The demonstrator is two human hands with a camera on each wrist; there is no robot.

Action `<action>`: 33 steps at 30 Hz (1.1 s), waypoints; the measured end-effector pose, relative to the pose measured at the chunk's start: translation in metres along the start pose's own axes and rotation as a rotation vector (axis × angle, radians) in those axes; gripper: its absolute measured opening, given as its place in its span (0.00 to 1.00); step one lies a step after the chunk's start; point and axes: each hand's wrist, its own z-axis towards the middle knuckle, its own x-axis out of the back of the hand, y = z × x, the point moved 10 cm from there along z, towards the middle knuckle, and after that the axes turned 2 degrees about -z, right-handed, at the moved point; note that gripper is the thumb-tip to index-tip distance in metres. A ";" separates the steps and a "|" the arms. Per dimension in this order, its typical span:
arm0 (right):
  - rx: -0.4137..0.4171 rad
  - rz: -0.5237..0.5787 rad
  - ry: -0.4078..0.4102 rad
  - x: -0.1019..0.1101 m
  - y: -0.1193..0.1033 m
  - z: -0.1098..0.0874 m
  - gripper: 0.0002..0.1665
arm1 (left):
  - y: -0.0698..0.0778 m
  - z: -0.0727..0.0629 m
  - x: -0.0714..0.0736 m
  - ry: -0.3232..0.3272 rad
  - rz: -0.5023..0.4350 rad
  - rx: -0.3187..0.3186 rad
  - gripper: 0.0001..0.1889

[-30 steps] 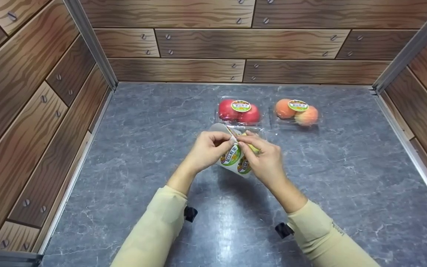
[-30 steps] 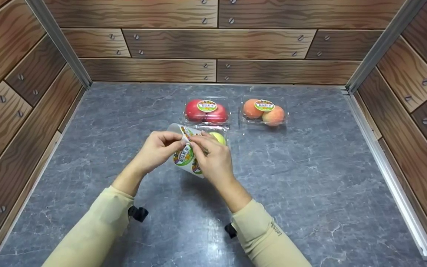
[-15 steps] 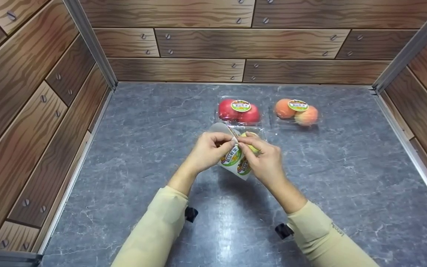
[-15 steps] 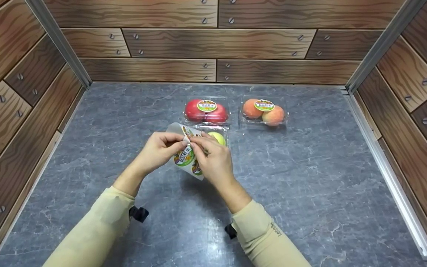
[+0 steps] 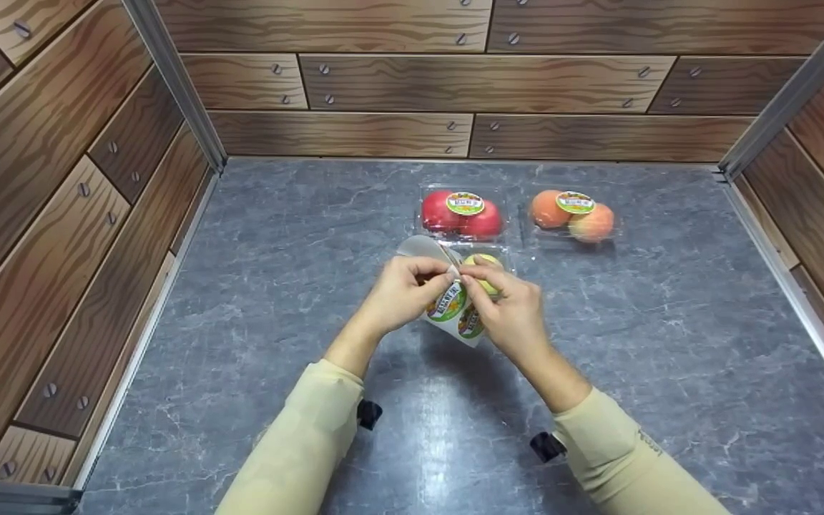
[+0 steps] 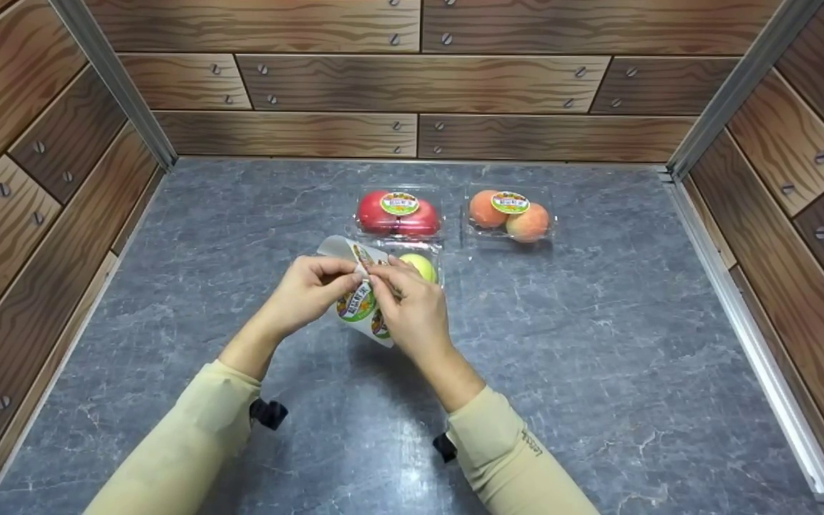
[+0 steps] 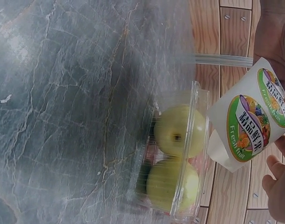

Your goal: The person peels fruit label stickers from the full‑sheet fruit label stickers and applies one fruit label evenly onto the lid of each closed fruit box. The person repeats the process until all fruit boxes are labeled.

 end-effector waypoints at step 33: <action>-0.129 0.035 0.030 0.011 0.008 0.002 0.04 | -0.016 -0.018 0.009 0.102 -0.068 0.028 0.08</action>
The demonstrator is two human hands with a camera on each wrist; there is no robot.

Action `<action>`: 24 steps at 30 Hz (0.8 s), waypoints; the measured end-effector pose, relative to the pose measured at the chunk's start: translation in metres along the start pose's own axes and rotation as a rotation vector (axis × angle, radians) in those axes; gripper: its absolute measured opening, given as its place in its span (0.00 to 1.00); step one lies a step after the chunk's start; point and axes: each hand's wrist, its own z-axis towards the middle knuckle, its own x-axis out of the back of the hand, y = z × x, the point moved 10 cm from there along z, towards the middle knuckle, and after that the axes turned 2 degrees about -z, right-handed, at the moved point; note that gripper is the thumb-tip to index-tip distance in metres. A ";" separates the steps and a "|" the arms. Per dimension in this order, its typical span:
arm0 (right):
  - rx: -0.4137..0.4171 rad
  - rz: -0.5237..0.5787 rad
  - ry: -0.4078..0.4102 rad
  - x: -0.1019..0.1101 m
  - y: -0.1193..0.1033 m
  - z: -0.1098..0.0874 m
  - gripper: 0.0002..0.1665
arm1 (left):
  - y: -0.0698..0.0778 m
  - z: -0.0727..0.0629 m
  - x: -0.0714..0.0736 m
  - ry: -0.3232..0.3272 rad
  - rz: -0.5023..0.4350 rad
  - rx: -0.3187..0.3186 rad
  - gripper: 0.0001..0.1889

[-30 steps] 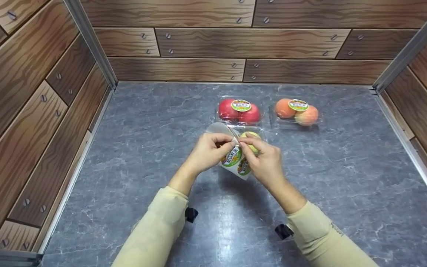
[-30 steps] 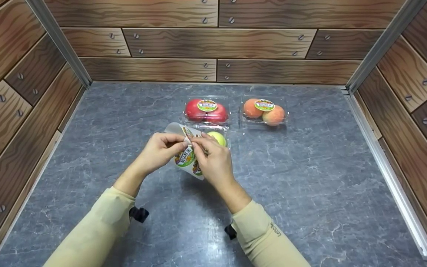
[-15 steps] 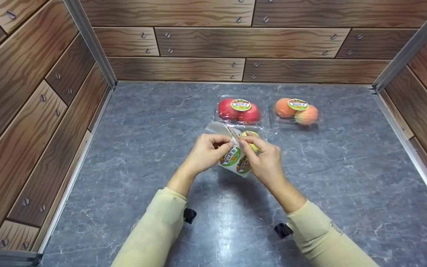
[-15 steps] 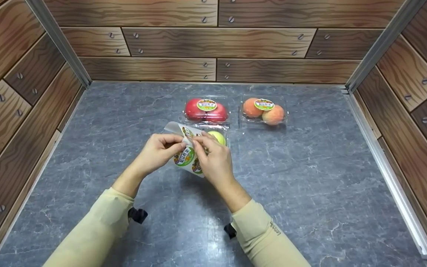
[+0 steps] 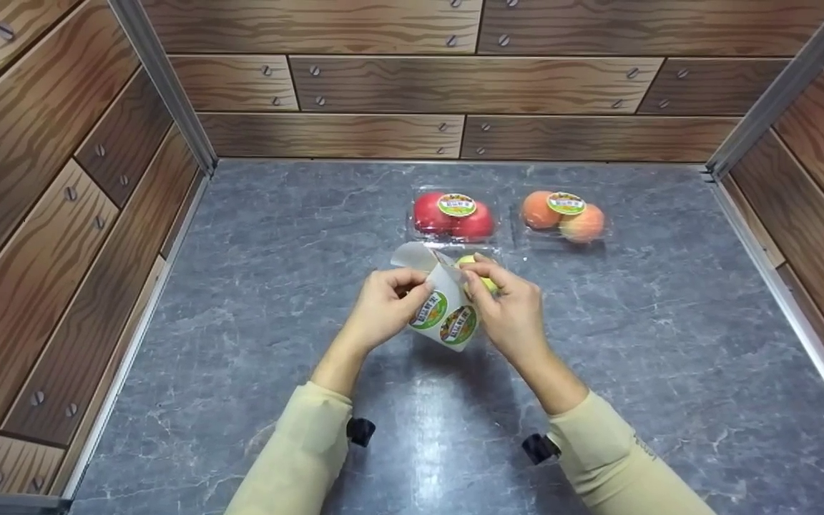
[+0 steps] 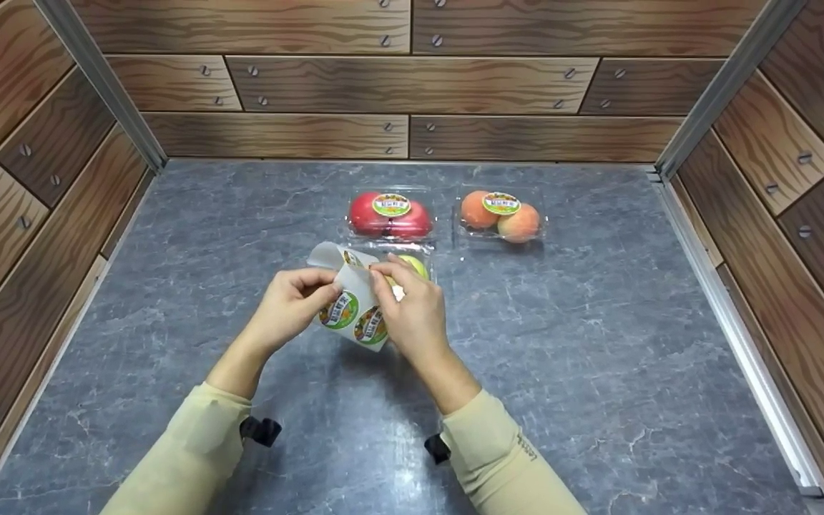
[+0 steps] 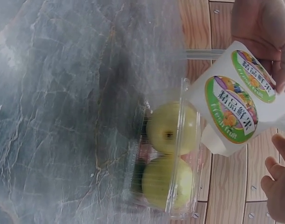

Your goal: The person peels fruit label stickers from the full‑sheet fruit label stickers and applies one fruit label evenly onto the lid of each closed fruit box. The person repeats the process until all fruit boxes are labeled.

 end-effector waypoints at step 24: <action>-0.216 0.125 0.049 0.012 0.032 -0.005 0.05 | -0.009 -0.009 0.015 0.070 0.116 0.030 0.08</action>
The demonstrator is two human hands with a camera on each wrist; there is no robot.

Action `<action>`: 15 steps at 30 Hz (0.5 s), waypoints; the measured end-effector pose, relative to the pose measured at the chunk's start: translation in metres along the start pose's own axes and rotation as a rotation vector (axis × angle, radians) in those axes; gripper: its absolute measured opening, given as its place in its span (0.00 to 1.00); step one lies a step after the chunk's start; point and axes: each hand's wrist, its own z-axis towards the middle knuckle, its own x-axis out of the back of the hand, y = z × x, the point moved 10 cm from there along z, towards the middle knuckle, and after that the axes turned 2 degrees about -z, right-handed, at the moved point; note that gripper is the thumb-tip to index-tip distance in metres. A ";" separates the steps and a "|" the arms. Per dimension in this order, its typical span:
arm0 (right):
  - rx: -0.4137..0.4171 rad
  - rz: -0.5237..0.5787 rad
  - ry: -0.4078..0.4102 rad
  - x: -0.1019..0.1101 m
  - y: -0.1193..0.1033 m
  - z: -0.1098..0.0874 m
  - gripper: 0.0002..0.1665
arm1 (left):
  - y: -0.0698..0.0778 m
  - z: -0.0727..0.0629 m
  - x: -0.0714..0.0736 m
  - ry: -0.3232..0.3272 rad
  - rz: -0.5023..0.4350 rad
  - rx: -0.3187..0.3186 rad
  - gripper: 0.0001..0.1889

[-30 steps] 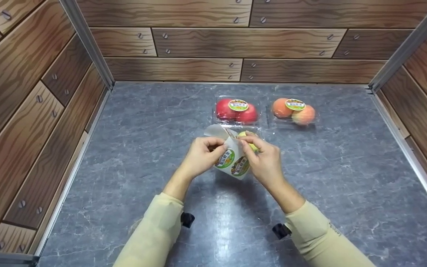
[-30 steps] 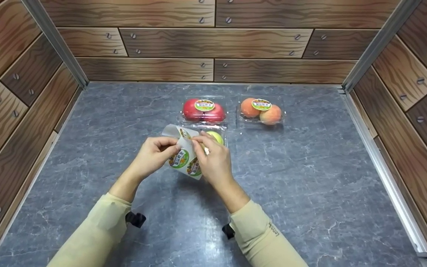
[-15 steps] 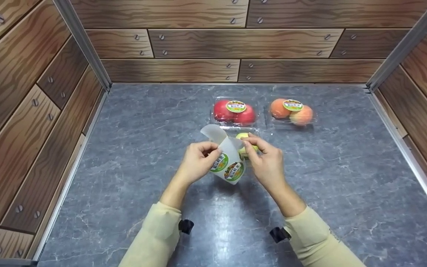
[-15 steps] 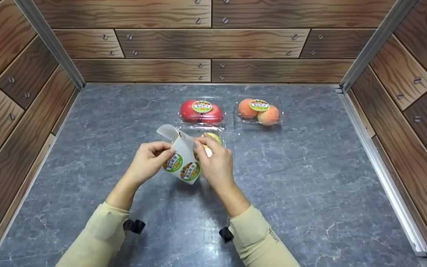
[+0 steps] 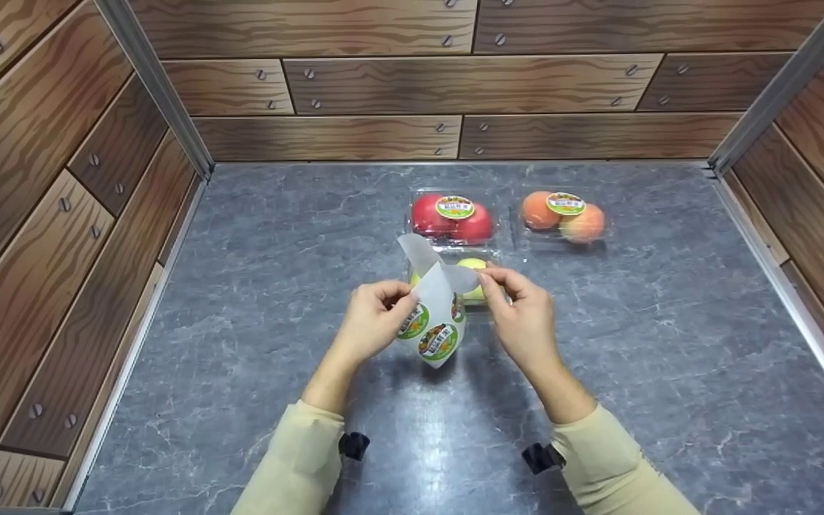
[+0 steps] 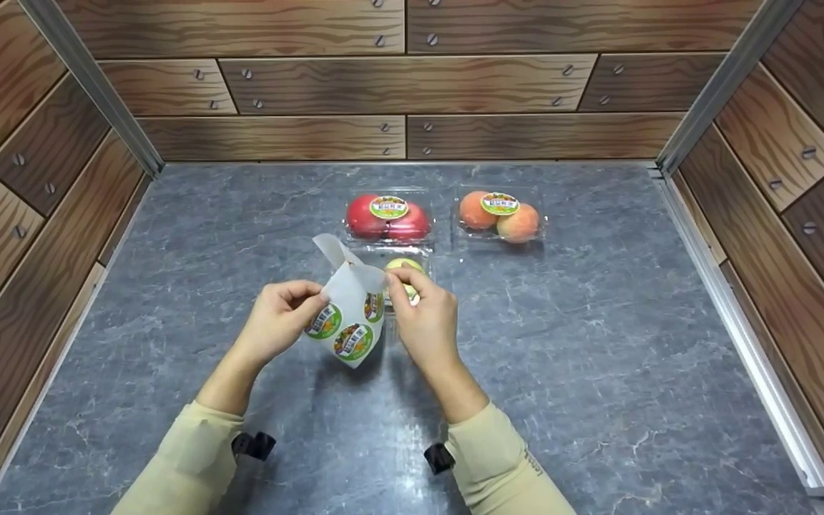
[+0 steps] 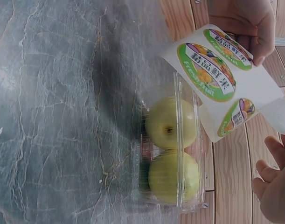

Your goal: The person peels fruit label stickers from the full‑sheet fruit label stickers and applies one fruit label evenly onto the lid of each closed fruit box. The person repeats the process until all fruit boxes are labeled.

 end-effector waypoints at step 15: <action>-0.024 0.018 0.032 0.005 0.007 -0.003 0.07 | -0.002 -0.009 0.015 0.061 0.064 0.011 0.07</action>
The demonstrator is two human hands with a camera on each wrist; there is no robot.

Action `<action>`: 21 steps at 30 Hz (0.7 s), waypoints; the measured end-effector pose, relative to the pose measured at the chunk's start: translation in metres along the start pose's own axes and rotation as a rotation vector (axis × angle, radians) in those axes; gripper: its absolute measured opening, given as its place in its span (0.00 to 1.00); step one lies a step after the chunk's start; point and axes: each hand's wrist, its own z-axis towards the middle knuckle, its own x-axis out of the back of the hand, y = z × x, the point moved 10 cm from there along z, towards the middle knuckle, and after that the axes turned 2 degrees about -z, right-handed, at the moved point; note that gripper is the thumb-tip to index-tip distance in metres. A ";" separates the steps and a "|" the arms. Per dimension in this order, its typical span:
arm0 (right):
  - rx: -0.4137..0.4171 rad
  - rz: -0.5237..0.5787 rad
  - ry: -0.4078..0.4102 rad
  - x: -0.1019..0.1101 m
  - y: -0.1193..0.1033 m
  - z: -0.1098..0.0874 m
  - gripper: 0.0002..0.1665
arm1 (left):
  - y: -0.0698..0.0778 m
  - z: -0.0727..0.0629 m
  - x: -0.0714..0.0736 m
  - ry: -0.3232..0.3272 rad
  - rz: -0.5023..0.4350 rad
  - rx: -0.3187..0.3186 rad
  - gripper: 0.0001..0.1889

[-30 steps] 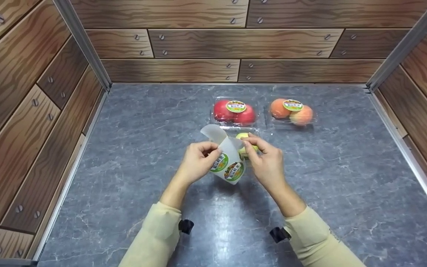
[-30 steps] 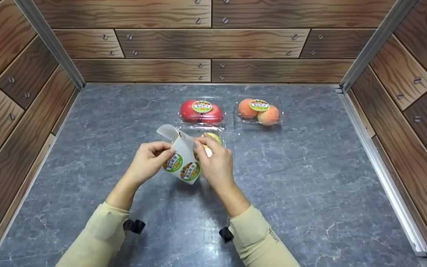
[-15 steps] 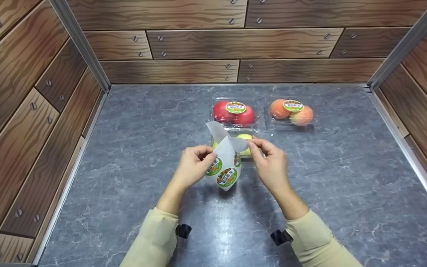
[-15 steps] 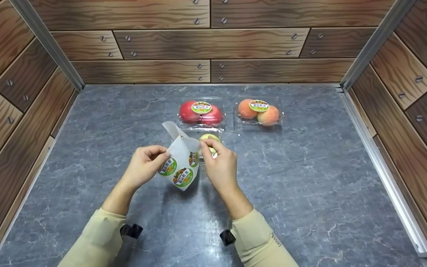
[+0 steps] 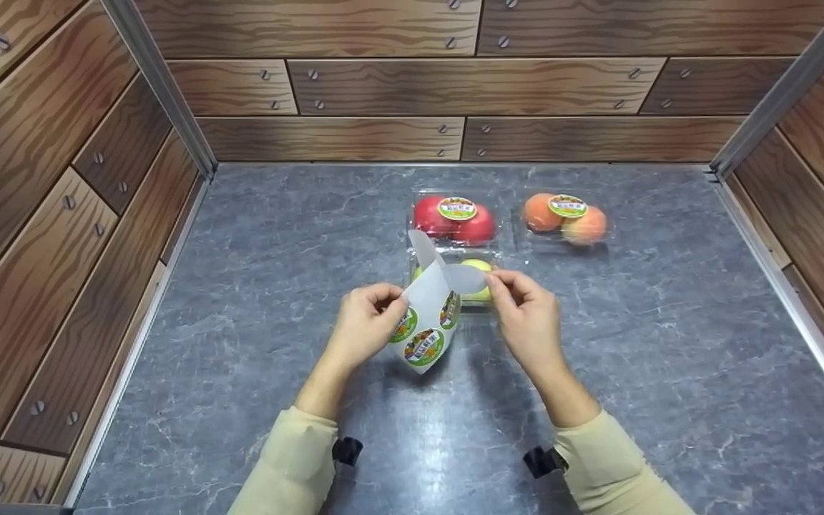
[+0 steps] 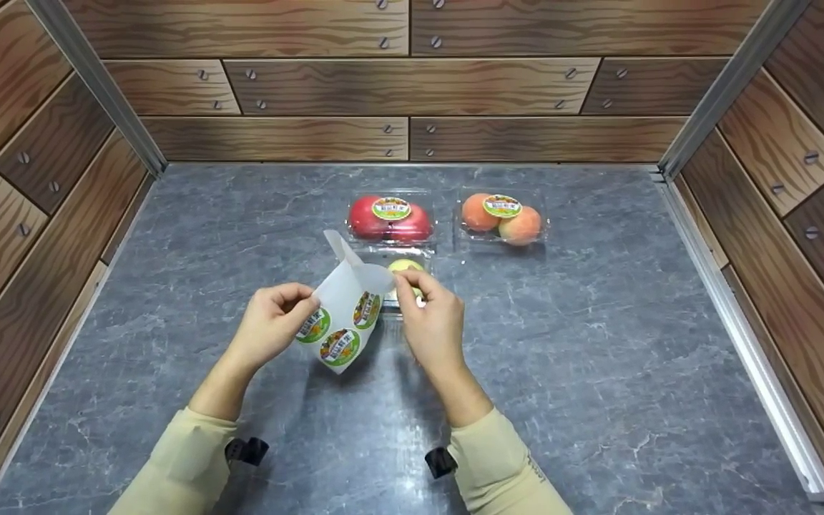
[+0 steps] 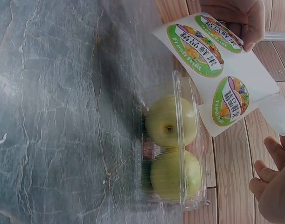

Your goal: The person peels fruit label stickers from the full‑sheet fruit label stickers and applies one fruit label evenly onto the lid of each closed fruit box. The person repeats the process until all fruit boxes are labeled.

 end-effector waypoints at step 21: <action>-0.060 0.066 0.089 0.030 0.009 -0.002 0.08 | -0.003 -0.016 0.054 0.192 0.019 -0.011 0.07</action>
